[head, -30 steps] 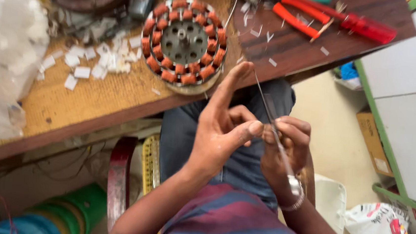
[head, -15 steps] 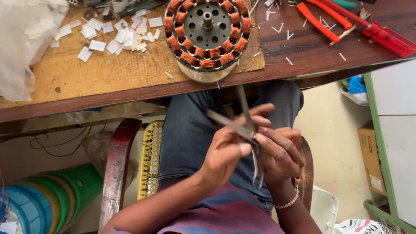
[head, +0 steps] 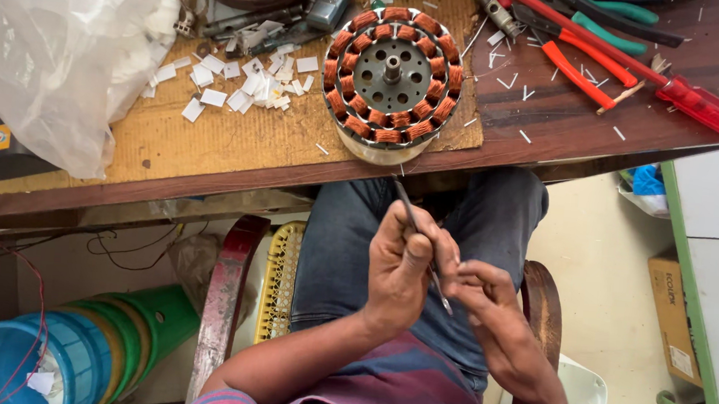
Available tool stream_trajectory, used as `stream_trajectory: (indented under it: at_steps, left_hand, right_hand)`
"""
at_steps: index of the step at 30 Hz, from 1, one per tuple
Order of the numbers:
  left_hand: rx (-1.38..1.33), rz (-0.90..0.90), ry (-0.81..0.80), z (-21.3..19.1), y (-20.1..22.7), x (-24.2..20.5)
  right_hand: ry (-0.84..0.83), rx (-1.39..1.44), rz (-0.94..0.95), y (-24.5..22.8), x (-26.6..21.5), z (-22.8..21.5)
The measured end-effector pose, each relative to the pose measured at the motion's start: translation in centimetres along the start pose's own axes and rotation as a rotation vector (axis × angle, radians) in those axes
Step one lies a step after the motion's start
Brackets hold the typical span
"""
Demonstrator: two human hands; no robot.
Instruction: The person inserts small white insulating pieces into slots on a circular copper-wound stator, then uses a screwdriver to press and adjust the pieces. The person also picks up and places the stator on the workbench during the process.
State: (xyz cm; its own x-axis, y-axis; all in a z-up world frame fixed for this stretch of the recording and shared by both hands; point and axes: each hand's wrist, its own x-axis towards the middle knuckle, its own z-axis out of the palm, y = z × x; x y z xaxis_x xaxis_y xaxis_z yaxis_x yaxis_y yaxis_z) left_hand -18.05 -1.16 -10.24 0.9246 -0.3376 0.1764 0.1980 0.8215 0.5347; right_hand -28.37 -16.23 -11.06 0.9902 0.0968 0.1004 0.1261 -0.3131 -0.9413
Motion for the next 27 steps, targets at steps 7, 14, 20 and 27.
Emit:
stream_trajectory:
  at_steps: [7,14,20,27]
  left_hand:
    - [0.137,-0.069,0.001,0.8,-1.3,-0.3]
    - [0.474,-0.179,-0.049,2.4,-0.5,0.5]
    - [1.416,0.619,-0.071,4.0,6.6,7.8]
    - [1.813,0.526,-0.264,4.8,9.0,15.0]
  right_hand:
    - [0.251,0.253,0.142,0.8,-0.6,2.3]
    - [0.107,0.345,0.552,2.2,-0.3,0.5]
    - [-0.2,0.582,0.711,2.4,1.4,-1.8]
    - [-0.128,0.255,0.607,0.8,7.7,-5.2]
